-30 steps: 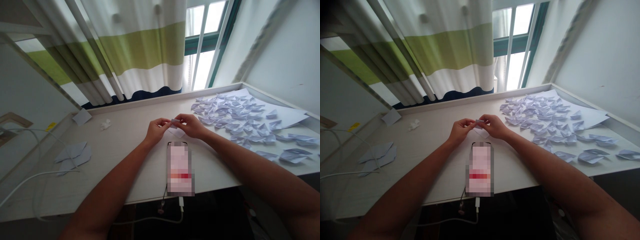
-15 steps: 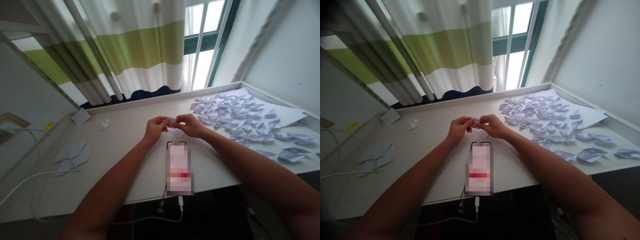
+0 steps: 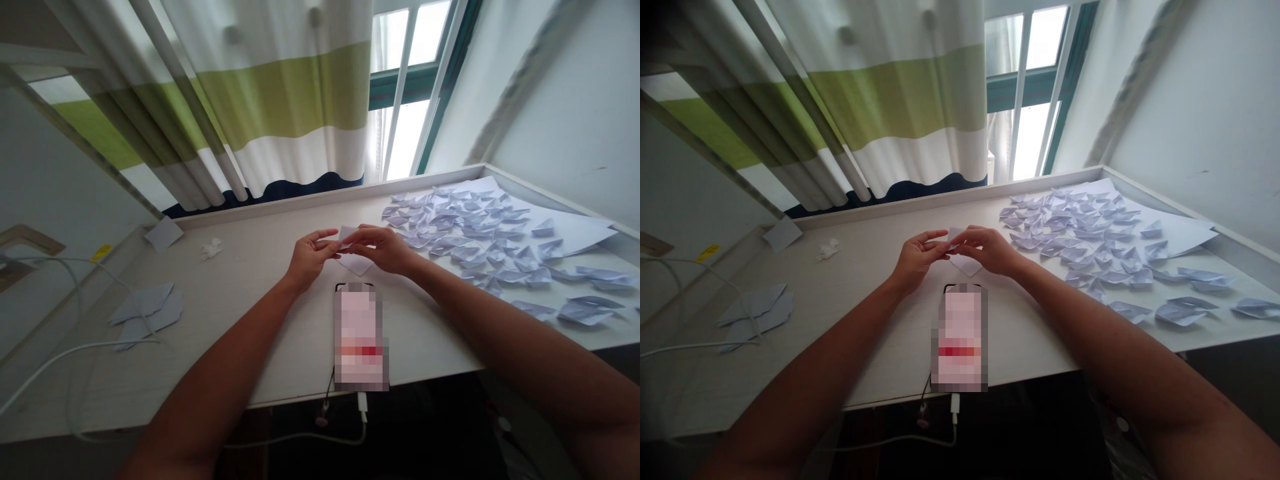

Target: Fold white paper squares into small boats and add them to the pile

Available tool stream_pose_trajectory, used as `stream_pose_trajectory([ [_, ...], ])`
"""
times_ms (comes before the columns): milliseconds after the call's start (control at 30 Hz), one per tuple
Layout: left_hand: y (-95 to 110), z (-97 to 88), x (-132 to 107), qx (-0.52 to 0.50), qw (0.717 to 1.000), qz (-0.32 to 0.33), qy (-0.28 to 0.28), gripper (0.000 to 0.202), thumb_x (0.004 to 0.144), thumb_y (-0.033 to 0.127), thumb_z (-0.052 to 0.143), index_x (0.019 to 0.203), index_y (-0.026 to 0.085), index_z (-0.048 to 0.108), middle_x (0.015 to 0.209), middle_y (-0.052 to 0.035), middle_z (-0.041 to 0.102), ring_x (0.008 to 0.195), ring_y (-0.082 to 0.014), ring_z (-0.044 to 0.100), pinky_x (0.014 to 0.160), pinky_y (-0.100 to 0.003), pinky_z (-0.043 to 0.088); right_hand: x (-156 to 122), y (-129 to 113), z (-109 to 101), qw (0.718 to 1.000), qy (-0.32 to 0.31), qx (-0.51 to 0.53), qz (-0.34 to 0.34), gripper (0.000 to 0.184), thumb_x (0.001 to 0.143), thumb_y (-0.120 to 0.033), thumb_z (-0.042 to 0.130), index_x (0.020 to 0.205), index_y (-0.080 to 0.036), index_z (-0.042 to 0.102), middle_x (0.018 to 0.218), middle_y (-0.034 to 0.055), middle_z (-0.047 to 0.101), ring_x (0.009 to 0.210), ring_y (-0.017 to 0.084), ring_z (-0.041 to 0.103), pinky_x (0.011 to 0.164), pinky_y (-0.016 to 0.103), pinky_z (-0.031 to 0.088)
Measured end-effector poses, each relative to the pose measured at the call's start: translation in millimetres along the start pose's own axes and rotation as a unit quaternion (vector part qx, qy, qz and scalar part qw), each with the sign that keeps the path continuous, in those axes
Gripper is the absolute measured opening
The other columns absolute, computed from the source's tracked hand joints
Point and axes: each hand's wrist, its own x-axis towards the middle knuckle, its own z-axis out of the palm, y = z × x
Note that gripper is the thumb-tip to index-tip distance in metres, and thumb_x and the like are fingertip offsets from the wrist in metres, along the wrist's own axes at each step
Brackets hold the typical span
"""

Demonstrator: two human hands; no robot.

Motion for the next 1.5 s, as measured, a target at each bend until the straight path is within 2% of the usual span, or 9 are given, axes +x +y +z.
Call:
stream_pose_trajectory([
  [167, -1, 2.4, 0, -0.005, 1.0, -0.009, -0.011, 0.053, 0.063, 0.05, 0.105, 0.097, 0.015, 0.085, 0.092, -0.0107, 0.087, 0.088, -0.0263, 0.084, 0.086, -0.038, 0.062, 1, 2, 6, 0.999, 0.036, 0.03, 0.022, 0.034, 0.093, -0.057, 0.084, 0.092, -0.023, 0.085, 0.093, 0.0063, 0.076, 0.085, 0.022, 0.076, 0.081, 0.04, 0.066],
  [367, 2, 3.7, -3, -0.018, 0.999, -0.018, -0.027, 0.054, 0.065, 0.05, 0.105, 0.101, 0.014, 0.086, 0.096, -0.0116, 0.087, 0.09, -0.0269, 0.085, 0.092, -0.042, 0.065, 4, 2, 14, 0.99, 0.103, 0.071, 0.066, 0.041, 0.082, -0.06, 0.092, 0.084, -0.021, 0.079, 0.086, 0.0054, 0.079, 0.081, 0.022, 0.074, 0.082, 0.041, 0.065],
  [700, -3, 5.0, -2, 0.017, 0.999, -0.012, -0.037, 0.055, 0.067, 0.051, 0.104, 0.098, 0.011, 0.083, 0.091, -0.0127, 0.086, 0.087, -0.0274, 0.085, 0.092, -0.045, 0.067, 5, 4, 18, 0.976, 0.135, 0.136, 0.1, 0.047, 0.069, -0.057, 0.102, 0.082, -0.022, 0.074, 0.083, 0.0039, 0.079, 0.076, 0.021, 0.074, 0.074, 0.038, 0.063],
  [900, 1, 8.9, -3, 0.016, 1.0, -0.014, -0.018, 0.047, 0.072, 0.044, 0.102, 0.097, 0.01, 0.081, 0.088, -0.012, 0.085, 0.084, -0.0258, 0.084, 0.091, -0.044, 0.067, 6, 3, 18, 0.969, 0.156, 0.159, 0.104, 0.057, 0.067, -0.051, 0.104, 0.103, -0.026, 0.066, 0.066, -0.0071, 0.064, 0.063, 0.016, 0.064, 0.061, 0.031, 0.055],
  [1000, 2, 10.5, -3, 0.0, 1.0, -0.018, -0.011, 0.046, 0.074, 0.044, 0.101, 0.097, 0.011, 0.079, 0.089, -0.0118, 0.085, 0.083, -0.0254, 0.084, 0.092, -0.045, 0.067, 6, -2, 17, 0.967, 0.142, 0.172, 0.123, 0.056, 0.069, -0.055, 0.102, 0.103, -0.023, 0.07, 0.07, -0.0045, 0.068, 0.067, 0.016, 0.066, 0.066, 0.032, 0.056],
  [1067, 2, 10.4, -3, -0.005, 1.0, -0.019, -0.013, 0.047, 0.073, 0.044, 0.102, 0.097, 0.011, 0.078, 0.089, -0.0118, 0.085, 0.083, -0.0253, 0.084, 0.092, -0.045, 0.067, 6, -4, 16, 0.97, 0.118, 0.163, 0.138, 0.05, 0.074, -0.062, 0.098, 0.088, -0.02, 0.073, 0.074, 0.0, 0.072, 0.069, 0.016, 0.067, 0.068, 0.033, 0.057],
  [1167, 2, 9.1, -4, -0.001, 1.0, -0.011, -0.02, 0.049, 0.072, 0.048, 0.102, 0.095, 0.012, 0.078, 0.089, -0.0119, 0.085, 0.082, -0.0246, 0.083, 0.091, -0.044, 0.066, 5, -6, 14, 0.973, 0.092, 0.157, 0.142, 0.054, 0.076, -0.068, 0.094, 0.07, -0.02, 0.069, 0.074, 0.0029, 0.074, 0.07, 0.016, 0.067, 0.07, 0.033, 0.057],
  [1333, 0, 6.6, -3, 0.046, 0.999, 0.015, -0.024, 0.05, 0.075, 0.059, 0.097, 0.092, 0.015, 0.079, 0.086, -0.0105, 0.084, 0.084, -0.0245, 0.081, 0.086, -0.041, 0.063, 5, -5, 17, 0.974, 0.079, 0.155, 0.145, 0.06, 0.073, -0.075, 0.093, 0.067, -0.021, 0.066, 0.069, 0.0028, 0.073, 0.069, 0.018, 0.069, 0.065, 0.031, 0.057],
  [1500, -2, 2.9, 0, 0.019, 1.0, 0.011, 0.012, 0.061, 0.066, 0.06, 0.102, 0.094, 0.018, 0.068, 0.077, -0.0054, 0.081, 0.075, -0.0213, 0.078, 0.078, -0.037, 0.06, 4, -9, 17, 0.983, 0.061, 0.134, 0.107, 0.059, 0.078, -0.076, 0.088, 0.074, -0.019, 0.072, 0.072, 0.0036, 0.073, 0.069, 0.017, 0.068, 0.067, 0.033, 0.058],
])
